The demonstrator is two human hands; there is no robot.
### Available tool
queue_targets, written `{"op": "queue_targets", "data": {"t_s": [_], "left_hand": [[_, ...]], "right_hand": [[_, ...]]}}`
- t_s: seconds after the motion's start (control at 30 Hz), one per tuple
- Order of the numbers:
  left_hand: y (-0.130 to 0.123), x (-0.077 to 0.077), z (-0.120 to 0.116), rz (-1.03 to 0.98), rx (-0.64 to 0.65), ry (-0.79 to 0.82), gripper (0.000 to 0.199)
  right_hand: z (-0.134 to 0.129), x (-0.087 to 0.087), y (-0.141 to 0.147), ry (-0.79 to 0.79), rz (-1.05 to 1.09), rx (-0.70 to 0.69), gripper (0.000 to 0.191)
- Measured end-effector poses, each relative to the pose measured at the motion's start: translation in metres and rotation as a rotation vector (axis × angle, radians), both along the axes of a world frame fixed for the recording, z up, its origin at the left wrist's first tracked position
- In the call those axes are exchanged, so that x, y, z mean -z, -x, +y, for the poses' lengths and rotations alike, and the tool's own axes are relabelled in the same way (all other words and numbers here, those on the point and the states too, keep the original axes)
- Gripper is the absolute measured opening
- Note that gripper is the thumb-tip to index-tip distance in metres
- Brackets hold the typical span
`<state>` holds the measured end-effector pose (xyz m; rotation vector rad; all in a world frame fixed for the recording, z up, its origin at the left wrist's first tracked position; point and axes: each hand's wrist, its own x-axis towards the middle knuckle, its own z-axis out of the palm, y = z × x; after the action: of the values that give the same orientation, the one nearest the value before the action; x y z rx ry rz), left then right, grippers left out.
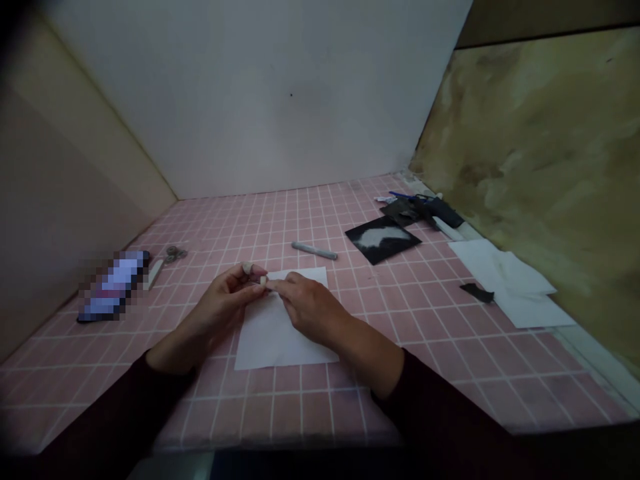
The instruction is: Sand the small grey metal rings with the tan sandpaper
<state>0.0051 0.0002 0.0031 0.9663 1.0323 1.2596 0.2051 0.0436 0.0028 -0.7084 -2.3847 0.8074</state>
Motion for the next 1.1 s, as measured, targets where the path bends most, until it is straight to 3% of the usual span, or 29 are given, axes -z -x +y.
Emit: {"op": "queue_targets", "data": {"t_s": [0.23, 0.3, 0.37, 0.43, 0.47, 0.53, 0.67, 0.73, 0.8, 0.9, 0.93, 1.0, 1.1], "left_hand": [[0.000, 0.008, 0.002, 0.097, -0.013, -0.073, 0.023], [0.001, 0.008, 0.001, 0.163, 0.003, -0.126, 0.021], [0.002, 0.006, 0.000, 0.220, 0.015, -0.176, 0.020], [0.002, 0.005, -0.001, 0.245, 0.007, -0.201, 0.021], [0.002, 0.004, -0.001, 0.241, 0.001, -0.196, 0.021], [0.002, 0.003, -0.001, 0.201, -0.006, -0.157, 0.023], [0.003, 0.007, 0.001, 0.078, -0.009, -0.055, 0.024], [0.003, 0.009, 0.002, 0.053, 0.001, -0.029, 0.023], [0.004, 0.010, 0.002, 0.059, 0.024, -0.037, 0.023], [0.004, 0.008, 0.000, 0.092, 0.039, -0.080, 0.023], [0.003, 0.007, -0.001, 0.093, 0.042, -0.080, 0.023], [0.003, 0.005, -0.002, 0.079, 0.036, -0.069, 0.022], [0.002, 0.004, -0.001, 0.032, 0.014, -0.033, 0.022]], "right_hand": [[-0.002, 0.002, 0.006, 0.107, 0.124, 0.006, 0.035], [0.000, 0.000, 0.005, 0.328, 0.188, 0.015, 0.030], [0.003, -0.002, 0.004, 0.699, 0.231, 0.012, 0.028], [0.005, -0.003, 0.002, 1.026, 0.263, 0.001, 0.034], [0.005, -0.003, 0.002, 1.104, 0.276, -0.003, 0.037], [0.003, -0.001, 0.004, 1.028, 0.293, 0.000, 0.035], [-0.006, 0.004, 0.008, 0.351, 0.239, 0.050, 0.033], [-0.008, 0.004, 0.008, 0.192, 0.206, 0.060, 0.035], [-0.005, 0.002, 0.007, 0.343, 0.204, 0.036, 0.033], [0.002, -0.001, 0.003, 0.812, 0.212, -0.020, 0.034], [0.003, -0.001, 0.002, 0.896, 0.214, -0.026, 0.036], [0.002, 0.000, 0.003, 0.813, 0.229, -0.025, 0.035], [-0.005, 0.003, 0.006, 0.312, 0.200, 0.025, 0.034]]}}
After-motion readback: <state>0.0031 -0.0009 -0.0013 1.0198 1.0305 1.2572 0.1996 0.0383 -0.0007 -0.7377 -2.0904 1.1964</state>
